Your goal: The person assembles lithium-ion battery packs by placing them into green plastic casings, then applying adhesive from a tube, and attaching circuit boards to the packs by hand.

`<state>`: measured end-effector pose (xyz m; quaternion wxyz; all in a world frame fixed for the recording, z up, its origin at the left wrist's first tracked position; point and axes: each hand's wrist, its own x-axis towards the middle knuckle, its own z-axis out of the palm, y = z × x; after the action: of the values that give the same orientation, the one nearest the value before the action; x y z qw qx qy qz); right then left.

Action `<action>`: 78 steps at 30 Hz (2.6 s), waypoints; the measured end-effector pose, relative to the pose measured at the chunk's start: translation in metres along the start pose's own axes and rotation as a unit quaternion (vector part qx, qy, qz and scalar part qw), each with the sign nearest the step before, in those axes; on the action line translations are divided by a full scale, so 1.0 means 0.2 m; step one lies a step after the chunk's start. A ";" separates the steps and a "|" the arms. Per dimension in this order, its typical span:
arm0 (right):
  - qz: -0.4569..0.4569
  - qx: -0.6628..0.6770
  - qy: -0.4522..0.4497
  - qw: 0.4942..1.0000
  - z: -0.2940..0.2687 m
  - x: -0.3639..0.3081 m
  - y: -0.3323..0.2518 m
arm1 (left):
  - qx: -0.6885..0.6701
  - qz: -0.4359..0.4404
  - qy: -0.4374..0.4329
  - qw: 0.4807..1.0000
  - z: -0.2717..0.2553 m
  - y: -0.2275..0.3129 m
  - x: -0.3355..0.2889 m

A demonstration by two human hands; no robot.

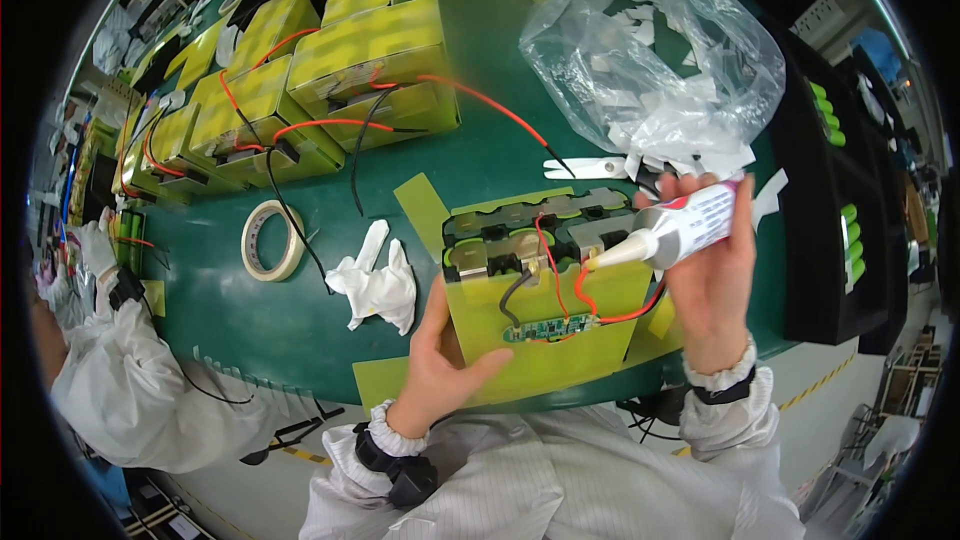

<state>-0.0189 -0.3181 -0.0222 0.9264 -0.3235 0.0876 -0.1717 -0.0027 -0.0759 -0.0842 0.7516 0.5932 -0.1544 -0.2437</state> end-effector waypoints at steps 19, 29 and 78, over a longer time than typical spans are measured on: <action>-0.497 -0.527 -0.296 0.623 -0.06 -0.53 -0.12 | 0.037 0.091 -0.022 0.995 -0.01 -0.07 -0.07; -0.545 -0.578 -0.245 0.555 0.02 -0.62 0.04 | 0.035 0.116 -0.024 0.992 -0.01 -0.08 -0.06; -0.462 -0.617 -0.372 0.517 0.13 -0.57 -0.25 | 0.038 0.152 -0.037 0.987 -0.01 -0.15 -0.06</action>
<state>-0.1293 -0.2966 0.0355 0.2322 -0.8432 -0.3431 -0.3426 -0.0172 -0.0723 -0.1123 0.7507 0.5813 -0.2796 -0.1426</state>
